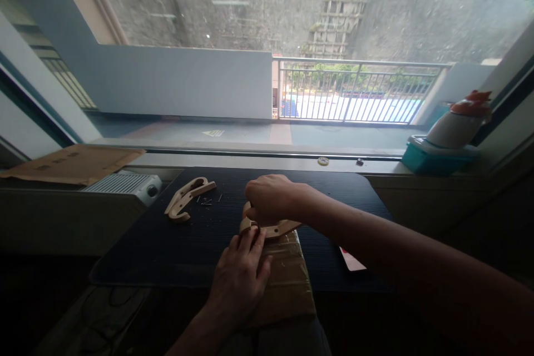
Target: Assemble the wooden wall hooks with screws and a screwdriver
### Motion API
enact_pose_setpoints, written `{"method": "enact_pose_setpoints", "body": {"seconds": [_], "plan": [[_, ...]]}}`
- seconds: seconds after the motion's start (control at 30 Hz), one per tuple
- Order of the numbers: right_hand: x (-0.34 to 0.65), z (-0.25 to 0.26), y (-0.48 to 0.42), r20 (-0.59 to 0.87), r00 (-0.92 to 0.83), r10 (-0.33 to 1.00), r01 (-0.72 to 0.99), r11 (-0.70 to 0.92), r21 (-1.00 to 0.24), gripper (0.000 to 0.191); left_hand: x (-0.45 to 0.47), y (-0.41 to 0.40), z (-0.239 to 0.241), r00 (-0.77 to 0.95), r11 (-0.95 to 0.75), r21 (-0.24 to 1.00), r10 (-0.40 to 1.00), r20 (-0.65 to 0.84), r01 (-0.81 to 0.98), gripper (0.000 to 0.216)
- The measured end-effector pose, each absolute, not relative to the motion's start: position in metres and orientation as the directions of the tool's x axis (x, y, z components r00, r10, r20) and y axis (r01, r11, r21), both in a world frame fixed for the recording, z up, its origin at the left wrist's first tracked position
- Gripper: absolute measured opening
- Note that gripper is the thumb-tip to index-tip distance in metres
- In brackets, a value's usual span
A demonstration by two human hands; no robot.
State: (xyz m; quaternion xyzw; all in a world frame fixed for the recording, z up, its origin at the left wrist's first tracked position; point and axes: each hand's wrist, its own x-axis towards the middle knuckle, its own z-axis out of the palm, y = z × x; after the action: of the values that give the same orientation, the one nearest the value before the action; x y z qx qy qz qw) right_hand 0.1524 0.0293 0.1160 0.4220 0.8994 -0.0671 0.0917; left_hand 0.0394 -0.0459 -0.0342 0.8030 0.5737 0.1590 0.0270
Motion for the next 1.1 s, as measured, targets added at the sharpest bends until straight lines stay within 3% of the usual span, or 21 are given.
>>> {"method": "enact_pose_setpoints", "body": {"seconds": [0.1,0.27,0.43,0.63,0.8,0.97,1.1], "plan": [[0.152,0.122,0.026,-0.254,-0.59,0.767,0.789,0.613,0.019,0.027,0.04,-0.045,-0.035,0.294,-0.346,0.224,0.927,0.233,0.911,0.047],[0.146,0.138,0.022,-0.348,-0.68,0.645,0.681,0.732,0.026,0.011,0.039,-0.046,-0.036,0.285,-0.338,0.219,0.927,0.243,0.915,0.046],[0.146,0.136,0.023,-0.347,-0.729,0.59,0.625,0.781,0.014,0.01,0.039,-0.045,-0.036,0.294,-0.346,0.226,0.927,0.233,0.911,0.048],[0.158,0.117,0.028,-0.26,-0.676,0.69,0.725,0.685,-0.068,0.019,0.039,-0.045,-0.035,0.29,-0.342,0.229,0.929,0.231,0.911,0.048],[0.153,0.122,0.028,-0.257,-0.633,0.73,0.75,0.661,0.027,0.031,0.039,-0.045,-0.035,0.295,-0.346,0.23,0.928,0.229,0.91,0.047],[0.142,0.135,0.024,-0.354,-0.69,0.631,0.668,0.744,0.025,0.01,0.039,-0.045,-0.035,0.29,-0.345,0.243,0.928,0.235,0.907,0.047],[0.142,0.133,0.025,-0.39,-0.715,0.58,0.625,0.78,0.015,0.011,0.039,-0.045,-0.035,0.294,-0.351,0.248,0.925,0.238,0.903,0.047]]}}
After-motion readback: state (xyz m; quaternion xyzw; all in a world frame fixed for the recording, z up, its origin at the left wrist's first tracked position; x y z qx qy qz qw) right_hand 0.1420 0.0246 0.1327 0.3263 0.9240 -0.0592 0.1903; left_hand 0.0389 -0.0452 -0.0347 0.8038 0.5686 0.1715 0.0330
